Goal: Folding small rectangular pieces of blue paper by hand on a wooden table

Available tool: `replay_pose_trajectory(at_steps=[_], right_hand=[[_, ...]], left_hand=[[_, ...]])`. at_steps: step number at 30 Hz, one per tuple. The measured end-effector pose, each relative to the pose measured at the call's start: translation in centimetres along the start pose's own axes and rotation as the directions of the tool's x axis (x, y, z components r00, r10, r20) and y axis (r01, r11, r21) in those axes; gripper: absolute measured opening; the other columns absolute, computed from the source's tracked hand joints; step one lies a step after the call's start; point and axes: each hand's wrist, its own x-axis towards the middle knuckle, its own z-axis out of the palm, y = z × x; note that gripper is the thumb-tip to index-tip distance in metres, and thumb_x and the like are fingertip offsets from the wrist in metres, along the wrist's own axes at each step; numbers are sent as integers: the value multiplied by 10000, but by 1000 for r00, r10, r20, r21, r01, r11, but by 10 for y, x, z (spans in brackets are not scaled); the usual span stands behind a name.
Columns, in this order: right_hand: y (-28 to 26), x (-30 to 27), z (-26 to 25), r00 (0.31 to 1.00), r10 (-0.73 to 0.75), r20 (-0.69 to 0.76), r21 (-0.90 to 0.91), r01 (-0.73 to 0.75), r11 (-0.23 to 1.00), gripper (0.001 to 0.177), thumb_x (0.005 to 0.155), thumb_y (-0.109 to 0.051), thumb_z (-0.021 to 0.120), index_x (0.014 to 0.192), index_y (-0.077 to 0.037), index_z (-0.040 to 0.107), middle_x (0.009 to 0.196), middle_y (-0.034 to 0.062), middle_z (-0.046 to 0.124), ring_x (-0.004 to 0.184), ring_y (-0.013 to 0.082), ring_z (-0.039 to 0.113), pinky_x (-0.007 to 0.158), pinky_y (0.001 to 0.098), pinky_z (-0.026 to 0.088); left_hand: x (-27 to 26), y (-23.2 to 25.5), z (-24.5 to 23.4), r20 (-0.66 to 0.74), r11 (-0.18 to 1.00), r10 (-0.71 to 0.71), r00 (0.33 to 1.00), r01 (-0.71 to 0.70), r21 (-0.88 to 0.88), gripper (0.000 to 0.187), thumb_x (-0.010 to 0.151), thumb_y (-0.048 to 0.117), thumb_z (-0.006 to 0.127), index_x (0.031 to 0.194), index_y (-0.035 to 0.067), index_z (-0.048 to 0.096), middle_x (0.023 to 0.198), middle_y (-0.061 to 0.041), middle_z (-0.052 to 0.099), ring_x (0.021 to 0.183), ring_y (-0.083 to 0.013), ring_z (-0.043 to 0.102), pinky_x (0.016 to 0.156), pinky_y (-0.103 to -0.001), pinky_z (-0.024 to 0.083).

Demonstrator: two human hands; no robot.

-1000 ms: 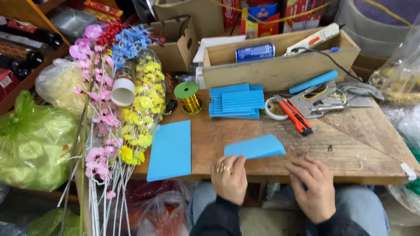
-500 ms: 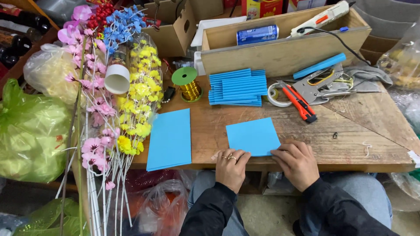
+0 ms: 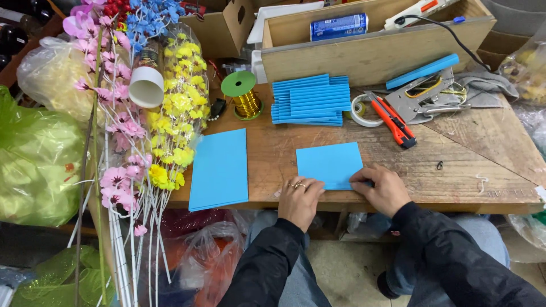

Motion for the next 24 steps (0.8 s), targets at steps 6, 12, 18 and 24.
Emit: replay_pose_trajectory(at_steps=[6,12,18,24], right_hand=[[-6,-5,-2,997,-66,-32,45,67,997,134,860,-228,822,990,-251,845,922,39,742,1032,363,731,889,498,591],[-1,-9,-1,996,-90,-16,58,90,994,120,913,-200,777,1011,-213,846,915,56,691,1046,382,704,899,500,583],[27,-5,17,988,-134,-81,-5,134,991,157,813,-261,851,970,-269,852,961,36,716,1084,340,710,891,480,597],[30,-7,21,982,-160,-98,-8,160,987,152,822,-224,847,972,-252,855,967,25,707,1092,324,705,914,465,595]], left_hand=[[-6,3,4,44,990,-109,993,112,-80,202,1066,346,608,1092,199,744,985,9,709,1058,-233,640,907,-399,481],[-20,-12,26,73,976,-173,982,181,-119,203,1028,380,635,1059,227,765,989,21,667,1043,-259,634,888,-409,505],[-19,-7,24,64,967,-203,977,210,-146,209,1021,372,652,1021,210,784,960,3,650,1014,-283,642,863,-435,523],[-19,-2,18,105,960,-229,968,243,-140,210,1020,375,643,1033,215,777,973,19,629,1050,-269,636,872,-418,530]])
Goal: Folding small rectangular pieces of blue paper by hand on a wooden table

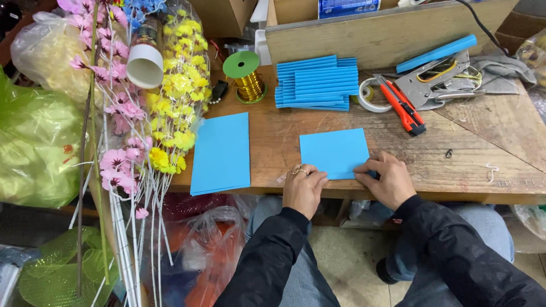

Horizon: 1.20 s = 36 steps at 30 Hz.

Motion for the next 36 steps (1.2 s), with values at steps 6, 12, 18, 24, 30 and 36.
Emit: replay_pose_trajectory(at_steps=[6,12,18,24,30,36], right_hand=[[-5,-1,0,998,-52,-35,-18,52,998,160,817,-215,854,973,-251,851,956,20,698,1065,327,708,879,461,600],[-10,-12,7,979,-182,-94,-303,146,942,155,855,-379,787,1005,-342,786,1052,-83,652,1089,212,641,945,380,484],[-36,-31,5,922,-377,-85,-565,268,781,229,977,-455,629,1131,-331,744,1055,-51,617,1104,200,602,1063,410,395],[-72,-42,10,930,-364,-45,-587,271,763,384,998,-534,527,1314,-374,674,1249,35,601,1293,296,552,1155,587,317],[-74,-44,18,909,-404,-99,-563,284,776,352,1020,-457,544,1315,-329,688,1280,37,594,1341,306,526,1158,598,331],[-49,-46,-12,903,-408,-136,-574,264,775,294,988,-423,623,1247,-366,748,1261,23,647,1372,313,556,1131,546,368]], left_hand=[[4,16,-11,0,998,17,1000,-17,57,249,1065,338,587,1034,176,773,959,12,616,1017,-269,641,854,-417,520],[-3,36,-10,43,938,110,993,-118,326,307,1087,313,515,1215,93,689,1041,-105,650,1141,-319,629,1148,-526,384],[-14,76,-40,73,939,80,994,-99,329,571,1049,440,501,1420,20,609,1278,-266,652,1292,-470,591,1212,-621,285],[-15,75,-32,49,932,58,997,-72,356,620,936,432,613,1418,43,611,1311,-271,644,1303,-466,589,1227,-615,276],[-15,79,-31,60,931,22,998,-43,363,634,940,428,594,1443,43,593,1334,-263,642,1332,-459,570,1255,-644,206],[-14,80,-34,124,928,-18,992,-29,371,644,955,446,560,1472,62,561,1370,-247,632,1369,-449,538,1266,-658,159]])
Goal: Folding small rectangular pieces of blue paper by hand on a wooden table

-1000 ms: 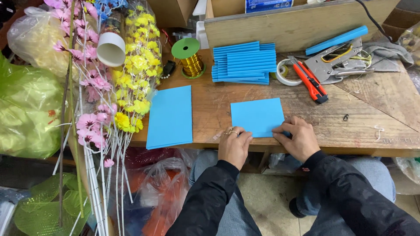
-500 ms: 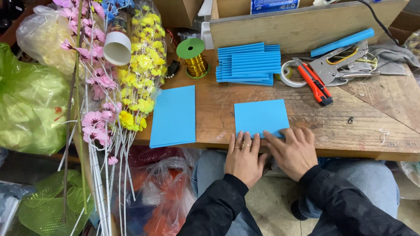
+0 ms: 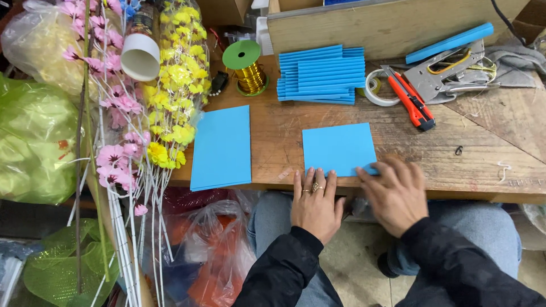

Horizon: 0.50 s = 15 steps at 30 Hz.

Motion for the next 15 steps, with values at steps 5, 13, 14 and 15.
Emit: replay_pose_trajectory(at_steps=[5,13,14,15], right_hand=[[22,-14,1,999,38,-19,-21,-38,999,274,1024,-443,611,1258,-386,743,1294,-4,663,1390,298,573,1149,518,375],[17,-11,-10,1000,3,12,-63,-3,998,360,1009,-421,597,1345,-351,707,1365,-20,671,1337,284,583,1152,502,399],[18,-12,-9,999,5,33,-70,-3,998,368,1000,-415,585,1345,-359,703,1376,-28,667,1344,276,582,1145,497,397],[20,-14,-9,998,9,56,-78,-5,997,377,992,-408,573,1345,-367,698,1388,-37,662,1351,268,581,1138,493,395]], left_hand=[[0,6,-5,46,1000,-24,999,25,-19,662,958,447,563,1481,42,540,1389,-273,619,1387,-469,520,1265,-672,136],[20,71,0,85,996,-2,996,10,-90,912,729,385,738,1488,-60,502,1487,-325,537,1424,-545,440,1251,-652,232],[20,78,6,96,999,-30,995,32,-19,894,756,359,664,1510,-75,460,1518,-327,497,1458,-570,386,1283,-655,170],[20,87,13,108,997,-58,992,53,49,877,783,334,590,1532,-89,418,1548,-328,457,1492,-595,332,1315,-657,108]])
